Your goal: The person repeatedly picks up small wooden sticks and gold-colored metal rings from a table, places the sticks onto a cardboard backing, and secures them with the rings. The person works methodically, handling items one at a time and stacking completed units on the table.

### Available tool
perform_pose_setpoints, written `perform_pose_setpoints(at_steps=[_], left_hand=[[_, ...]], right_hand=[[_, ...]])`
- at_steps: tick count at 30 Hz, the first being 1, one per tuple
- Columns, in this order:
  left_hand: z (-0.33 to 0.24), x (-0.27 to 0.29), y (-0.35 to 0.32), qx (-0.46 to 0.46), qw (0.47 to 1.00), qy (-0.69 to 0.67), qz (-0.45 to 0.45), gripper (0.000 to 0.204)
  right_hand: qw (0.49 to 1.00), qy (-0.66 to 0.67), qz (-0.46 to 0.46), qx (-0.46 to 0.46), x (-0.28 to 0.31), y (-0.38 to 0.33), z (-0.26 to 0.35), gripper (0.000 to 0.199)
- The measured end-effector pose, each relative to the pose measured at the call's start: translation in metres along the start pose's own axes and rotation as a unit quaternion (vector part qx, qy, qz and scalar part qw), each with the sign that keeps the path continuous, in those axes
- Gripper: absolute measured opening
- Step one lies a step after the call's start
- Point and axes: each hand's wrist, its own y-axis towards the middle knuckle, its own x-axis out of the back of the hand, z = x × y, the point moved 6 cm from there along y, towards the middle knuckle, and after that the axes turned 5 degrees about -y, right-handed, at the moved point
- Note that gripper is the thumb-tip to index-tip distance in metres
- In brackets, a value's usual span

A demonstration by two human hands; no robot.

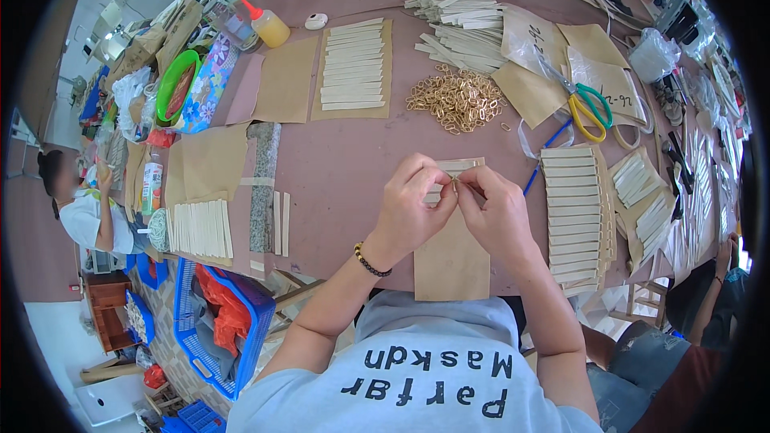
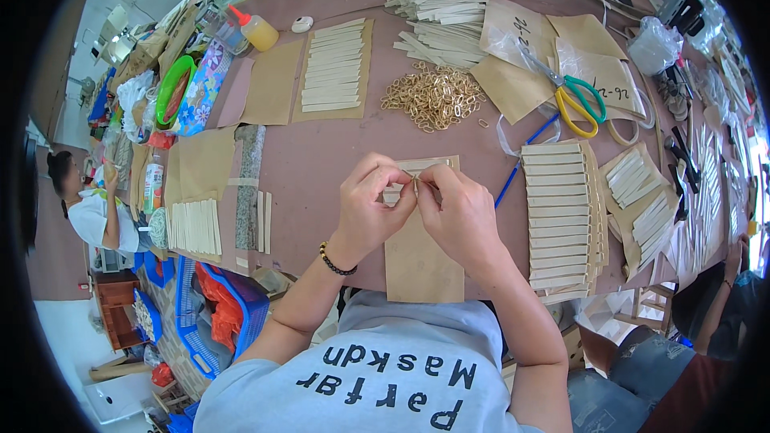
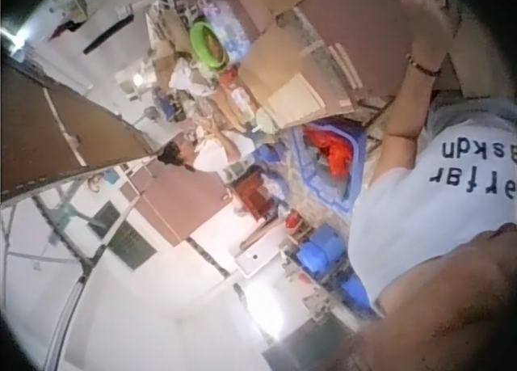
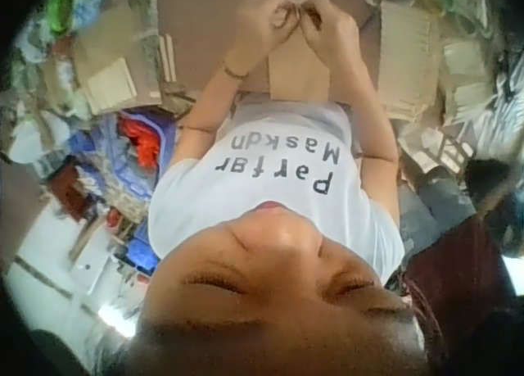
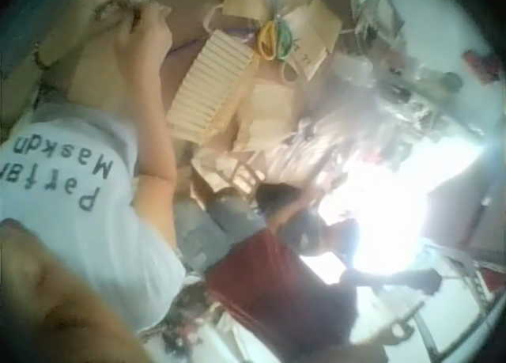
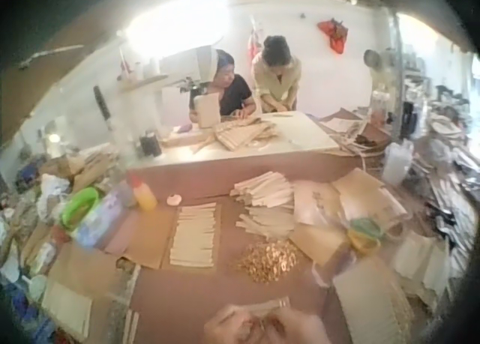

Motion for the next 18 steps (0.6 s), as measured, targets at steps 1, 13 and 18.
perform_pose_setpoints(at_steps=[1, 13, 18], left_hand=[[0.0, 0.0, 0.0, 0.0, 1.0, -0.005, -0.003, 0.016], [0.014, 0.006, -0.018, 0.141, 0.977, -0.111, 0.113, 0.015], [0.028, 0.008, -0.028, 0.224, 0.947, -0.171, 0.151, 0.017]], right_hand=[[1.0, 0.002, 0.007, -0.001, 0.0, 0.0, 0.0, 0.009], [0.991, -0.017, 0.132, 0.017, -0.003, -0.002, -0.003, 0.016], [0.987, -0.006, 0.162, 0.018, -0.01, -0.003, -0.003, 0.014]])
